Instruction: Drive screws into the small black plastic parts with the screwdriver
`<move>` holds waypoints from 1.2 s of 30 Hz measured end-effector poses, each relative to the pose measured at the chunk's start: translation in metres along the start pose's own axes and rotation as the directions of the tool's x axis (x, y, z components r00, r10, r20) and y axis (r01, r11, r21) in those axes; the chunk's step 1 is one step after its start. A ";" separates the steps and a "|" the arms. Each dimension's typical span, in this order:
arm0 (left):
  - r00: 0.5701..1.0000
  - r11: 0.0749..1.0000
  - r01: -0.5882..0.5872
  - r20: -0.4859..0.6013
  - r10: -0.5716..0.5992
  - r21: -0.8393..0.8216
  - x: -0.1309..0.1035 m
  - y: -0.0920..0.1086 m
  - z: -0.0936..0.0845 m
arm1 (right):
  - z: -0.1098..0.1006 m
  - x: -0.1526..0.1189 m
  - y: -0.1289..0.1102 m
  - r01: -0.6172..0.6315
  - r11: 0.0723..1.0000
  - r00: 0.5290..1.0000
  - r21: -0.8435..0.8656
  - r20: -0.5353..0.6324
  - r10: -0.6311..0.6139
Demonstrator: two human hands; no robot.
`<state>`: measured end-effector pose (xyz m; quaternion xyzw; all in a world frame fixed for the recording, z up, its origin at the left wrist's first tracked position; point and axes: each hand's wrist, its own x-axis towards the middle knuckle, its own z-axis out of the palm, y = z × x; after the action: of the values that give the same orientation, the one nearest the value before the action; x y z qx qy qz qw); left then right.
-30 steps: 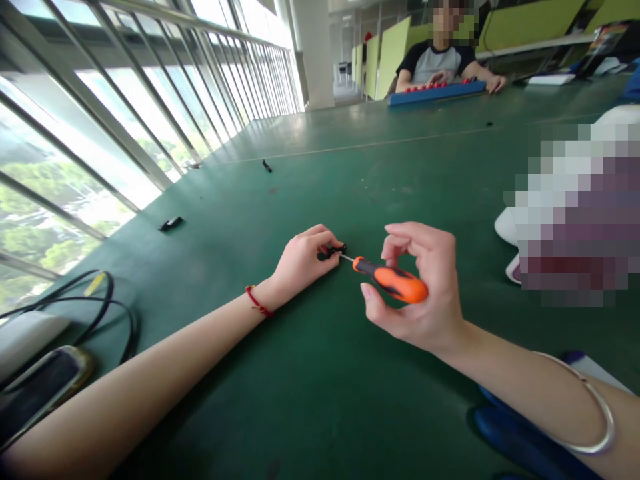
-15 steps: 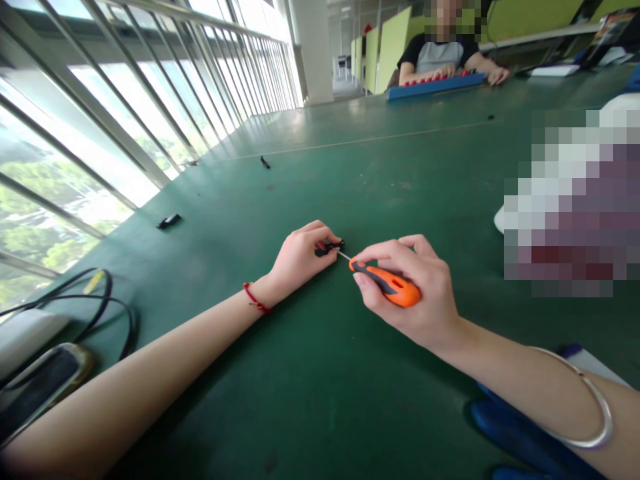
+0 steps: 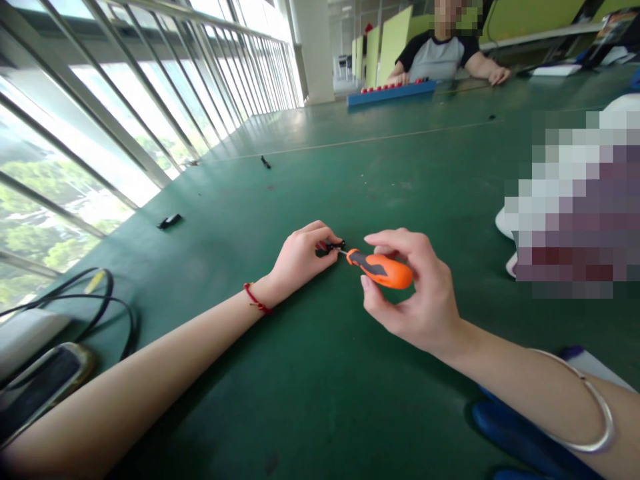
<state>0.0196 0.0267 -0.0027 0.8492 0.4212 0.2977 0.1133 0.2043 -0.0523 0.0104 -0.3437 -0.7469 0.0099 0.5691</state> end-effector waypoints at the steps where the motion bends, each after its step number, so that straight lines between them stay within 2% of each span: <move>1: 1.000 1.000 -0.002 0.002 0.002 -0.001 0.000 0.000 0.000 | 0.000 0.000 0.001 0.001 1.000 1.000 0.022 0.005 -0.001; 6: 1.000 1.000 -0.005 0.007 0.005 -0.006 -0.001 0.001 0.000 | -0.003 0.004 -0.001 0.074 0.994 0.989 -0.075 0.132 -0.064; 10: 1.000 1.000 -0.002 0.005 0.002 -0.001 0.000 0.000 0.000 | -0.002 0.001 0.000 0.100 0.990 0.992 -0.100 0.086 -0.092; 13: 1.000 1.000 -0.001 0.008 0.001 0.003 0.000 0.000 0.000 | -0.001 -0.002 0.004 0.056 0.998 0.998 -0.016 0.040 -0.056; 16: 1.000 1.000 0.000 0.015 0.000 0.006 0.000 0.000 0.000 | -0.001 0.000 0.005 0.009 1.000 0.996 -0.012 0.089 -0.007; 20: 1.000 1.000 -0.003 0.014 0.003 0.007 0.000 0.000 0.000 | -0.003 0.003 0.000 0.074 0.991 0.986 -0.112 0.154 -0.057; 24: 1.000 1.000 0.001 0.016 -0.001 0.014 0.000 0.001 -0.001 | -0.001 0.000 0.002 0.008 0.998 1.000 -0.057 0.029 -0.007; 26: 1.000 1.000 0.001 0.016 -0.001 0.014 0.000 0.001 -0.001 | -0.001 0.000 0.004 -0.018 1.000 1.000 0.000 0.008 0.018; 31: 1.000 1.000 -0.002 0.016 0.002 0.013 -0.001 0.001 -0.001 | -0.002 0.003 0.000 0.012 0.996 0.989 -0.091 0.148 0.001; 33: 1.000 1.000 0.001 0.014 -0.001 0.019 -0.001 0.001 -0.001 | -0.001 0.003 -0.001 0.006 0.999 0.995 -0.051 0.102 -0.001; 36: 1.000 1.000 -0.006 0.012 0.006 0.022 -0.001 0.000 0.000 | 0.001 0.002 0.000 -0.001 0.997 1.000 0.079 -0.030 0.003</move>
<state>0.0197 0.0260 -0.0028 0.8533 0.4213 0.2885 0.1057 0.2030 -0.0509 0.0120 -0.3218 -0.7370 0.0349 0.5933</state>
